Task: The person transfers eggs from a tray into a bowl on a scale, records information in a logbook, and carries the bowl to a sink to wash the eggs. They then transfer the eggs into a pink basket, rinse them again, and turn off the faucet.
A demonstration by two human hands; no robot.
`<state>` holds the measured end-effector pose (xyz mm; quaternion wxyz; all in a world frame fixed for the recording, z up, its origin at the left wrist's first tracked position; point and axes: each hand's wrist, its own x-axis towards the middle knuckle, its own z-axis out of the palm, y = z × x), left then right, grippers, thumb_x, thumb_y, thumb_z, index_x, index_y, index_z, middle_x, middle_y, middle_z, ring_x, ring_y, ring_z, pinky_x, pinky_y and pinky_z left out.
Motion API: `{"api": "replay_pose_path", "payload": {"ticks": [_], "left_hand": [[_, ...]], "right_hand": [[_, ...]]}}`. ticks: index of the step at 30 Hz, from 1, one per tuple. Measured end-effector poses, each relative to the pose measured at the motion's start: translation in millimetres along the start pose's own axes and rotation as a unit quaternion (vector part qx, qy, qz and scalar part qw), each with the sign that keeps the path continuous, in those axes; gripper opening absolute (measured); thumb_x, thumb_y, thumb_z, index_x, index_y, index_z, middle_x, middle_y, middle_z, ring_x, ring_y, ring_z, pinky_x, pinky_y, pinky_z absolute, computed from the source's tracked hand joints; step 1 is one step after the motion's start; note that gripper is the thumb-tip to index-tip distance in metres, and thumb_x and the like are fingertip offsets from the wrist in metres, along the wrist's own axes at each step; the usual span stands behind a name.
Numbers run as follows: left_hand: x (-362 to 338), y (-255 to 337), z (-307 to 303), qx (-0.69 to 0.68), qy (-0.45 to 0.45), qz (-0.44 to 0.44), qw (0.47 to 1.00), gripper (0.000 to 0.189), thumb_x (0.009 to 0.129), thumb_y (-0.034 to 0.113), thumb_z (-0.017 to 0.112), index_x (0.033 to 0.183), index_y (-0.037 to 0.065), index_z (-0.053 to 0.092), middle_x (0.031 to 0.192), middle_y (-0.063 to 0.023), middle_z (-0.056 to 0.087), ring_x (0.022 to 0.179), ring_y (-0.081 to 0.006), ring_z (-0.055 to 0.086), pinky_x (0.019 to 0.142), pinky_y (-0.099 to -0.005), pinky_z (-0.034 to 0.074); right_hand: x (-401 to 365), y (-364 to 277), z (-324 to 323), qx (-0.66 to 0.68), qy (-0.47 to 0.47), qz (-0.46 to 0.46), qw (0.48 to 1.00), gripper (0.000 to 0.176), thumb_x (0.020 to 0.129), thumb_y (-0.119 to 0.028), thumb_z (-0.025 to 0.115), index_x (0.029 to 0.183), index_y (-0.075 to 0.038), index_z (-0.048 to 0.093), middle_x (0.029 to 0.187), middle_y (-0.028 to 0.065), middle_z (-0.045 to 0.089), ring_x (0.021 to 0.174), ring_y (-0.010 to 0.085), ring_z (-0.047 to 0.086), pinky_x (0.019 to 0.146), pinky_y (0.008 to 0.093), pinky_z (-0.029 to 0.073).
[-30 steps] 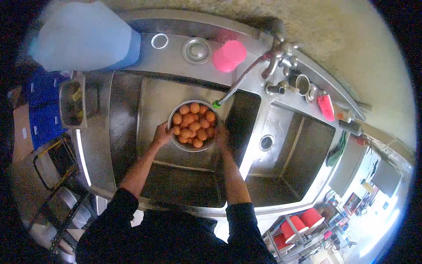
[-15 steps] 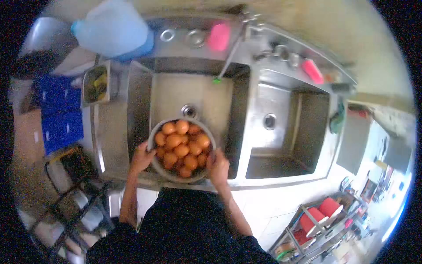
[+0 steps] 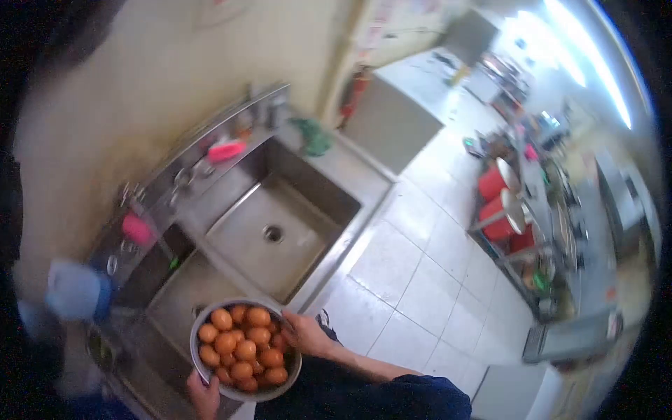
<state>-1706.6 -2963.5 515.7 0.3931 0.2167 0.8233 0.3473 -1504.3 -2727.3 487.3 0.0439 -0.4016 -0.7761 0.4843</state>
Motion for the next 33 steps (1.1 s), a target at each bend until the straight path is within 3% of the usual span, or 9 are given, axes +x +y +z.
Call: {"api": "replay_pose_path", "payload": {"ticks": [1,7,11,14,17,20,27,30,33], "left_hand": [[-12,56,12,0.014,-0.061,-0.091,0.994,0.036,0.095,0.02,0.055,0.126,0.002,0.058,0.12,-0.0179,0.063,0.116,-0.0317,0.056,0.099,-0.0421,0.043],[5,160,118,0.103,-0.089,-0.046,0.99,0.038,0.094,0.018,0.059,0.127,0.0,0.057,0.119,-0.0167,0.064,0.107,-0.0283,0.06,0.091,-0.0411,0.046],[32,219,212,0.166,-0.238,-0.008,0.957,0.053,0.093,0.019,0.061,0.14,0.003,0.044,0.137,-0.0161,0.05,0.124,-0.0294,0.05,0.1,-0.0408,0.044],[36,278,291,0.264,-0.188,0.013,0.946,0.059,0.092,0.016,0.061,0.145,0.008,0.037,0.139,-0.0139,0.047,0.13,-0.0287,0.045,0.102,-0.0419,0.044],[107,251,369,-0.016,-0.286,0.216,0.934,0.023,0.081,0.003,0.064,0.102,-0.004,0.06,0.089,-0.006,0.066,0.082,-0.0118,0.062,0.073,-0.0294,0.051],[132,302,424,0.134,-0.298,0.256,0.91,0.023,0.081,0.003,0.064,0.102,-0.004,0.06,0.086,-0.005,0.067,0.078,-0.0091,0.063,0.068,-0.0265,0.053],[217,421,575,0.131,-0.349,0.255,0.892,0.022,0.075,0.012,0.068,0.09,-0.002,0.061,0.063,-0.0083,0.059,0.058,-0.0122,0.057,0.055,-0.0314,0.047],[256,509,652,0.179,-0.328,0.351,0.859,0.022,0.076,0.014,0.068,0.089,-0.002,0.06,0.062,-0.0112,0.057,0.057,-0.0166,0.057,0.055,-0.0325,0.046],[283,608,715,0.165,-0.368,0.322,0.857,0.023,0.077,0.017,0.068,0.088,-0.001,0.058,0.062,-0.0134,0.056,0.056,-0.0245,0.056,0.056,-0.0362,0.046]], "right_hand": [[-12,15,-21,0.011,0.017,0.001,1.0,0.025,0.086,-0.011,0.056,0.11,-0.003,0.053,0.093,0.0275,0.063,0.093,0.0479,0.059,0.076,0.0499,0.05],[-61,96,-112,0.051,0.131,0.046,0.989,0.028,0.086,-0.015,0.056,0.112,-0.004,0.052,0.088,0.0275,0.063,0.088,0.049,0.06,0.075,0.0532,0.048],[-93,171,-190,0.056,0.202,0.096,0.973,0.025,0.087,-0.02,0.057,0.107,-0.005,0.052,0.088,0.0271,0.063,0.088,0.0488,0.059,0.073,0.0529,0.048],[-111,200,-255,0.066,0.259,0.125,0.955,0.023,0.087,-0.021,0.058,0.102,-0.005,0.053,0.087,0.0263,0.063,0.087,0.0482,0.059,0.072,0.0516,0.048],[-127,233,-315,0.068,0.309,0.161,0.935,0.023,0.087,-0.021,0.057,0.097,-0.001,0.051,0.08,0.0269,0.062,0.081,0.0488,0.059,0.068,0.0544,0.048],[-129,266,-355,0.086,0.343,0.213,0.911,0.022,0.086,-0.02,0.058,0.097,-0.002,0.052,0.077,0.0267,0.062,0.078,0.049,0.059,0.066,0.0547,0.047],[-82,351,-468,0.104,0.437,0.25,0.858,0.018,0.086,-0.015,0.061,0.087,0.001,0.053,0.068,0.0201,0.059,0.058,0.0307,0.058,0.057,0.0384,0.046],[-46,390,-556,0.106,0.438,0.285,0.846,0.016,0.086,-0.014,0.06,0.09,0.001,0.055,0.067,0.0192,0.06,0.058,0.0255,0.059,0.056,0.0368,0.046],[-14,419,-634,0.112,0.484,0.244,0.833,0.014,0.088,-0.009,0.058,0.096,0.002,0.057,0.072,0.0145,0.063,0.062,0.0172,0.059,0.057,0.0333,0.047]]}}
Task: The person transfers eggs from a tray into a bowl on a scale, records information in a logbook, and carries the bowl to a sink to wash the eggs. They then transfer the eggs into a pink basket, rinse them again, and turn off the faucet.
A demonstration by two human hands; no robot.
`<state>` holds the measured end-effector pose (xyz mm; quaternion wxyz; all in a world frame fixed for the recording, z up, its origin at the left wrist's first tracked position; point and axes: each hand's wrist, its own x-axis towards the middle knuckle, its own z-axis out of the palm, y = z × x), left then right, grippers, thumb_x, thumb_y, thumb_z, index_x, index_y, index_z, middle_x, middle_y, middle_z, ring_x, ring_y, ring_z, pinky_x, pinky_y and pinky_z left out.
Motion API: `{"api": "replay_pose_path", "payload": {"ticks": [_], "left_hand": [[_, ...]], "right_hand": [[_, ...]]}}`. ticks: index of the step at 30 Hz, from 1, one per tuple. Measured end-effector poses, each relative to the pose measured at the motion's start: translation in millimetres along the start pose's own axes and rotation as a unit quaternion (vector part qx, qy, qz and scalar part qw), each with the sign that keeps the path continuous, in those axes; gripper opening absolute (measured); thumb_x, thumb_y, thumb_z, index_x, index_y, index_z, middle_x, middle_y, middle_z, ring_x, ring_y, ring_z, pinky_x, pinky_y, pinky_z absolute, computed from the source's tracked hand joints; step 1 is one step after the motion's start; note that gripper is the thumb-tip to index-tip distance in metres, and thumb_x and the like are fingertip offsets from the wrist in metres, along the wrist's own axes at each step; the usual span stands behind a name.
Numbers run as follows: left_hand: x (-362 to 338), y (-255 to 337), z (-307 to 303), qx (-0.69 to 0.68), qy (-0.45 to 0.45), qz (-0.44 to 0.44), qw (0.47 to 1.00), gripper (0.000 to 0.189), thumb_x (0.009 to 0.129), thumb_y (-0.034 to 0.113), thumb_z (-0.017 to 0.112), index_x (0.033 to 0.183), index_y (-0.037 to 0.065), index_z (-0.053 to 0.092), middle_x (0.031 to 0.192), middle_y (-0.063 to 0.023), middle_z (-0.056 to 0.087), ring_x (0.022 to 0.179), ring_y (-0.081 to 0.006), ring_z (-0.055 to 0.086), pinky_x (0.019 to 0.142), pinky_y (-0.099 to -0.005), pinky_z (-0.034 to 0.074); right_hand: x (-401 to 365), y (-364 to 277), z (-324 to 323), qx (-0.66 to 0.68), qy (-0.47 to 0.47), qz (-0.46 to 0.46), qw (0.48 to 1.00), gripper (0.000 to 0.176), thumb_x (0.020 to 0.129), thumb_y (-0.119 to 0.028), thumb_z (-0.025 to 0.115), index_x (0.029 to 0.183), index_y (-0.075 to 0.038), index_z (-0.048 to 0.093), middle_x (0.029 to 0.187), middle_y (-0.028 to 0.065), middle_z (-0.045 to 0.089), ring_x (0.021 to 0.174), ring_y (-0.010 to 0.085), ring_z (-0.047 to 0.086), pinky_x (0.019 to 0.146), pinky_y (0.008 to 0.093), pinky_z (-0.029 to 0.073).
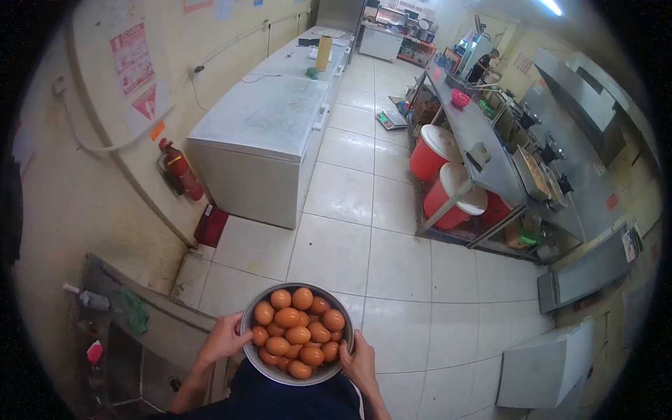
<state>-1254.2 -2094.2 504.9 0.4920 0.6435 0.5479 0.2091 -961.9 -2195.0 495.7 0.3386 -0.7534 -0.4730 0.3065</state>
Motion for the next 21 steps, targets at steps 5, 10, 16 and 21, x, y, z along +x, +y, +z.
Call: {"api": "replay_pose_path", "payload": {"ticks": [5,10,16,21], "left_hand": [[125,55,-29,0.055,-0.029,0.019,0.998,0.021,0.076,0.014,0.067,0.087,-0.002,0.058,0.061,-0.0067,0.052,0.057,-0.0147,0.048,0.055,-0.0323,0.044],[260,46,-34,0.008,-0.017,0.002,1.0,0.022,0.075,0.014,0.067,0.089,-0.002,0.06,0.063,-0.0128,0.055,0.056,-0.0196,0.05,0.057,-0.0356,0.044],[432,84,-39,-0.078,0.049,-0.014,0.996,0.022,0.077,0.007,0.064,0.098,-0.001,0.063,0.065,-0.0001,0.055,0.058,-0.0077,0.05,0.052,-0.0281,0.044],[565,101,-54,-0.113,0.095,-0.068,0.987,0.027,0.08,0.001,0.058,0.107,-0.002,0.061,0.073,0.0028,0.058,0.061,-0.0036,0.053,0.049,-0.022,0.045]], "right_hand": [[106,-29,-9,0.061,0.004,0.056,0.997,0.015,0.089,-0.008,0.057,0.101,0.003,0.058,0.083,0.0103,0.066,0.074,0.0115,0.059,0.065,0.03,0.049],[252,-30,2,0.07,-0.007,0.039,0.997,0.015,0.09,-0.007,0.057,0.1,0.003,0.058,0.084,0.0114,0.066,0.076,0.013,0.059,0.067,0.0297,0.049],[490,-41,-9,0.006,-0.075,-0.058,0.996,0.017,0.088,-0.011,0.058,0.097,0.002,0.056,0.071,0.0208,0.059,0.061,0.0243,0.057,0.057,0.0367,0.046],[680,-75,0,0.035,-0.157,-0.115,0.98,0.015,0.086,-0.01,0.057,0.093,0.003,0.053,0.069,0.0199,0.056,0.056,0.0235,0.049,0.055,0.0367,0.044]]}}
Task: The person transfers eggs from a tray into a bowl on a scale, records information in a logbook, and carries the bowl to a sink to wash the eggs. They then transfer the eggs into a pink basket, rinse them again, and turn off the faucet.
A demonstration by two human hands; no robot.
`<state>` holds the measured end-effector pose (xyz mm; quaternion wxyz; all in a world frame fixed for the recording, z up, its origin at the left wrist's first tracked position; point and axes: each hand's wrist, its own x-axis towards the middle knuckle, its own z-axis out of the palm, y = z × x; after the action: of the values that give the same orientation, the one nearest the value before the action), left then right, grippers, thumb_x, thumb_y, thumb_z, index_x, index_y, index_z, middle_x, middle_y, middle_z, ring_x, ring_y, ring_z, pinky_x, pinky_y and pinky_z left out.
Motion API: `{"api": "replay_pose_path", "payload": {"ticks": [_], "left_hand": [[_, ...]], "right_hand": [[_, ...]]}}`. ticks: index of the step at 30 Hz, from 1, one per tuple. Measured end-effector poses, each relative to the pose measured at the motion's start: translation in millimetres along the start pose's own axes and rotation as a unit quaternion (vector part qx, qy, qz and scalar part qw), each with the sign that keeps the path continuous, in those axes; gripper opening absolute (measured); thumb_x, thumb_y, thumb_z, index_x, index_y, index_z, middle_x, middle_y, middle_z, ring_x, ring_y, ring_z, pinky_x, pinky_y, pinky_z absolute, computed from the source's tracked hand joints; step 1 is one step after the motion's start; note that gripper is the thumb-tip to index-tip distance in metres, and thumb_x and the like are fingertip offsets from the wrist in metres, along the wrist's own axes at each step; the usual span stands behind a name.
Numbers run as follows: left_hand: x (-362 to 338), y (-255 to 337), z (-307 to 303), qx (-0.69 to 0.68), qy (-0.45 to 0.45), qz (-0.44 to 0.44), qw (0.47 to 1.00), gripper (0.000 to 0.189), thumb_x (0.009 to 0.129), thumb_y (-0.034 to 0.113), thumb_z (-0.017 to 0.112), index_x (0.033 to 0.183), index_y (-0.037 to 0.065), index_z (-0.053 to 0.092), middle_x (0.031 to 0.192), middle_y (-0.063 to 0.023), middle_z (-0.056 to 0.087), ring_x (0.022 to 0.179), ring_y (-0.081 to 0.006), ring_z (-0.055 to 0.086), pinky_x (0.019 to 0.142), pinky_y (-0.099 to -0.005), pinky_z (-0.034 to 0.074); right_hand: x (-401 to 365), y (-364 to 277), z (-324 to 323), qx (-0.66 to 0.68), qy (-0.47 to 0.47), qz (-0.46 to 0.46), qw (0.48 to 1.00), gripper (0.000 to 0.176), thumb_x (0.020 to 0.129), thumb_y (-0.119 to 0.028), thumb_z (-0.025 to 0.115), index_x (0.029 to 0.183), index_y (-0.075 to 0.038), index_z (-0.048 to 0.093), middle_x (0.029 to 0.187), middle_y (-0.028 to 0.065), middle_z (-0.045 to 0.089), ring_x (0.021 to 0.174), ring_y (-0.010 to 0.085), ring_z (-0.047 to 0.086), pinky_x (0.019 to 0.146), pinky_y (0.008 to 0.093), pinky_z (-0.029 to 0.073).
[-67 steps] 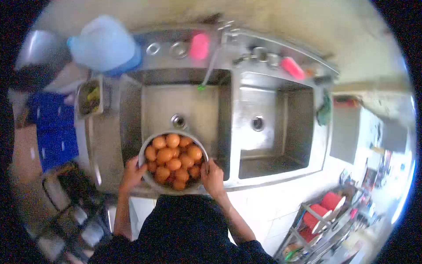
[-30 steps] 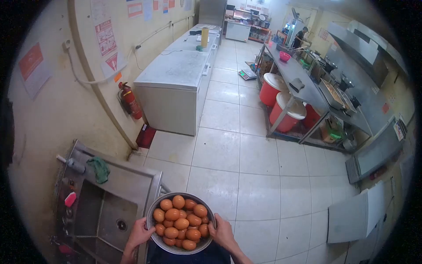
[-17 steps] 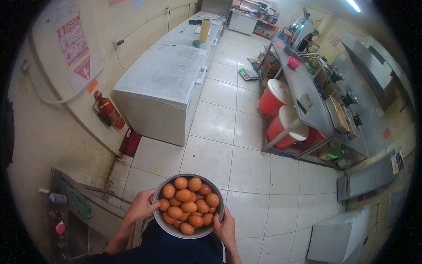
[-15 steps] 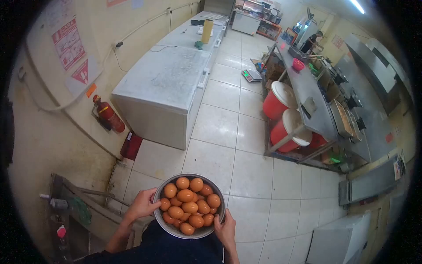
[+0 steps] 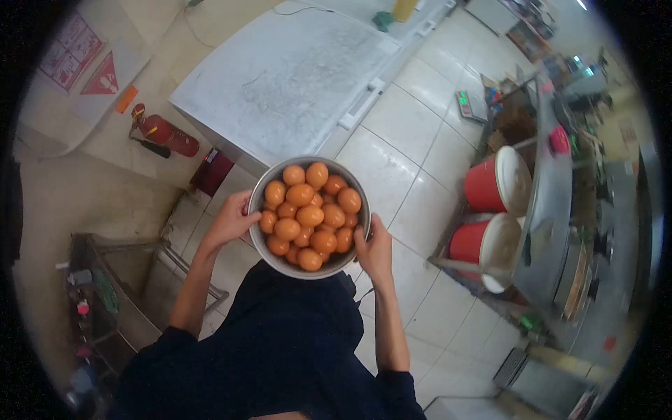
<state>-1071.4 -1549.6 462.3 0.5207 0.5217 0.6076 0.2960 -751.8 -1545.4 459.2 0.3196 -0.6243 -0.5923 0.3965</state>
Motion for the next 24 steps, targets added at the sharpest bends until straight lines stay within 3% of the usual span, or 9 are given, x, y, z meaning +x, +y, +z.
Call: {"api": "replay_pose_path", "payload": {"ticks": [4,10,11,13,16,18,22,24], "left_hand": [[67,17,19,-0.111,0.107,0.001,0.988,0.017,0.079,0.0,0.059,0.096,-0.002,0.061,0.063,0.0015,0.053,0.052,-0.0063,0.054,0.043,-0.0255,0.049],[193,-1,1,-0.088,0.201,-0.004,0.976,0.018,0.08,-0.001,0.058,0.098,-0.002,0.061,0.068,-0.001,0.058,0.054,-0.0073,0.057,0.044,-0.0254,0.051],[213,2,-1,-0.096,0.212,-0.014,0.972,0.018,0.081,-0.001,0.058,0.098,-0.002,0.061,0.067,-0.0009,0.058,0.054,-0.0072,0.057,0.044,-0.0254,0.05],[246,13,-7,-0.112,0.228,-0.039,0.967,0.018,0.081,-0.001,0.059,0.098,-0.002,0.061,0.067,-0.0009,0.058,0.055,-0.0071,0.056,0.043,-0.0255,0.05],[282,18,-17,-0.132,0.26,-0.099,0.951,0.015,0.081,-0.001,0.06,0.096,-0.001,0.06,0.066,0.0,0.056,0.053,-0.0075,0.055,0.043,-0.0253,0.048],[314,-7,-23,-0.099,0.269,-0.102,0.953,0.019,0.083,-0.003,0.059,0.101,0.0,0.06,0.075,0.0,0.06,0.059,-0.0058,0.056,0.045,-0.0233,0.048],[360,9,-32,-0.107,0.292,-0.15,0.939,0.019,0.084,-0.003,0.058,0.102,0.001,0.061,0.078,0.001,0.061,0.065,-0.0053,0.058,0.051,-0.0216,0.048],[380,4,-35,-0.09,0.341,-0.105,0.93,0.009,0.085,0.001,0.061,0.094,0.001,0.058,0.071,0.0003,0.056,0.061,-0.0073,0.056,0.05,-0.0256,0.047]], "right_hand": [[122,-3,-15,-0.011,-0.087,0.005,0.996,0.014,0.086,-0.008,0.057,0.092,0.003,0.051,0.071,0.0196,0.058,0.06,0.0259,0.056,0.057,0.0384,0.046],[302,11,13,-0.006,-0.144,-0.098,0.985,0.012,0.086,-0.007,0.056,0.092,0.002,0.051,0.073,0.0224,0.061,0.064,0.0333,0.065,0.057,0.0424,0.048],[323,-3,12,0.017,-0.192,-0.037,0.981,0.014,0.086,-0.008,0.056,0.093,0.002,0.049,0.073,0.0248,0.06,0.064,0.0374,0.064,0.058,0.0438,0.048],[377,4,24,-0.002,-0.202,-0.057,0.978,0.015,0.087,-0.008,0.057,0.094,0.001,0.049,0.072,0.0252,0.06,0.066,0.0393,0.063,0.058,0.0444,0.047],[433,12,43,-0.026,-0.209,-0.111,0.971,0.016,0.088,-0.01,0.058,0.095,0.0,0.047,0.072,0.026,0.058,0.069,0.043,0.061,0.06,0.0454,0.046],[469,11,51,-0.033,-0.199,-0.169,0.965,0.017,0.088,-0.01,0.059,0.093,0.0,0.046,0.072,0.0259,0.057,0.07,0.0447,0.06,0.06,0.0459,0.045],[534,5,64,-0.033,-0.241,-0.133,0.961,0.018,0.088,-0.011,0.059,0.09,-0.001,0.044,0.071,0.0252,0.055,0.07,0.0459,0.057,0.06,0.0475,0.043],[558,6,76,-0.023,-0.222,-0.165,0.961,0.019,0.089,-0.012,0.059,0.09,-0.001,0.044,0.07,0.0249,0.055,0.069,0.0453,0.057,0.059,0.0477,0.043]]}}
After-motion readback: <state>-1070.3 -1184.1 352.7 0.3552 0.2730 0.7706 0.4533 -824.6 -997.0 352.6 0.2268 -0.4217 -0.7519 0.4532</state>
